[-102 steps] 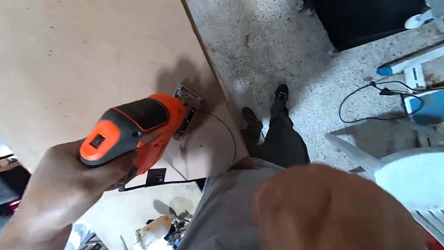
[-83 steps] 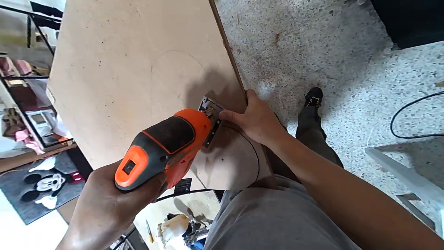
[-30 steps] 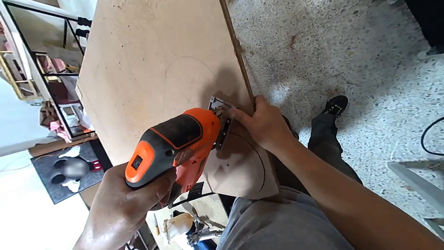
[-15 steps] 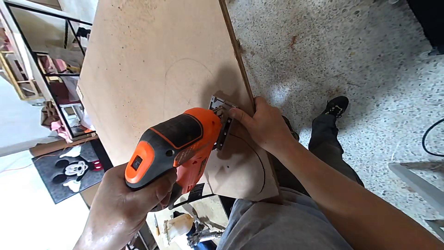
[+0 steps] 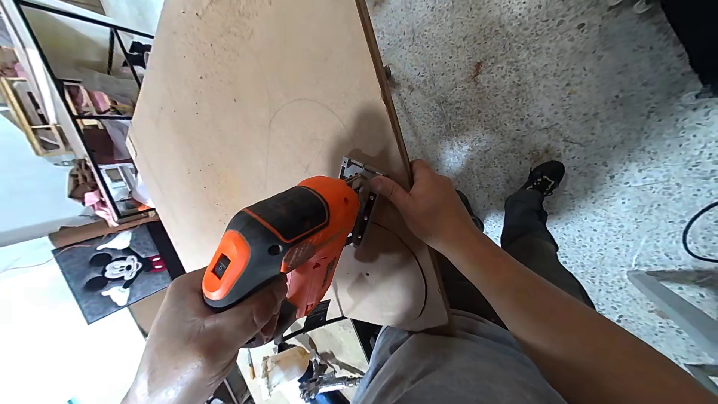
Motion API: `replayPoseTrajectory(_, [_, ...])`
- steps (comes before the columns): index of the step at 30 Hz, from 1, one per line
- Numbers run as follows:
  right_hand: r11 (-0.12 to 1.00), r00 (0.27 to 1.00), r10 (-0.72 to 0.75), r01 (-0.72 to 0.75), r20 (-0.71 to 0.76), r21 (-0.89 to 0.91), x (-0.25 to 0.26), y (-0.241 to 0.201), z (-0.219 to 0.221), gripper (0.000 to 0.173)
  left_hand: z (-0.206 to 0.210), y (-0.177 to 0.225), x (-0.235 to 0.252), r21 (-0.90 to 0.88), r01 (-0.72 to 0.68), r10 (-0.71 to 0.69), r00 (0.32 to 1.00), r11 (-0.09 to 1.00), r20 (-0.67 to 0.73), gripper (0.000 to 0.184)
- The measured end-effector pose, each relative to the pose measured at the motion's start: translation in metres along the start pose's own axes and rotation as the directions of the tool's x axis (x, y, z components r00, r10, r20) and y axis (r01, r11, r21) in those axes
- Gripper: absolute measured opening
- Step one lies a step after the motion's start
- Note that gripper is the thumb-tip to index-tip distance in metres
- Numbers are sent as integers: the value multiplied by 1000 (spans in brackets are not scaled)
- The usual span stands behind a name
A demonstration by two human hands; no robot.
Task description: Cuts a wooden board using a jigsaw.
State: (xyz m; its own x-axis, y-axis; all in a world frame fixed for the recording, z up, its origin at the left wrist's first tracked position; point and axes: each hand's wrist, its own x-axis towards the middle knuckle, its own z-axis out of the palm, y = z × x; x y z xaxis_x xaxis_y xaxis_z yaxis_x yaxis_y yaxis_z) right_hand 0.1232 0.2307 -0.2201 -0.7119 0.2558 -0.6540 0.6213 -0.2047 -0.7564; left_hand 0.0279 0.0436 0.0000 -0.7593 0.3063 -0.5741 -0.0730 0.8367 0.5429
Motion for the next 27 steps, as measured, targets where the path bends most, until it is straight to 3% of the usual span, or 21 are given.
replayPoseTrajectory(27, [995, 990, 51, -40, 133, -88, 23, -16, -23, 65, 13, 13, -9, -71, 115, -121, 989, 991, -81, 26])
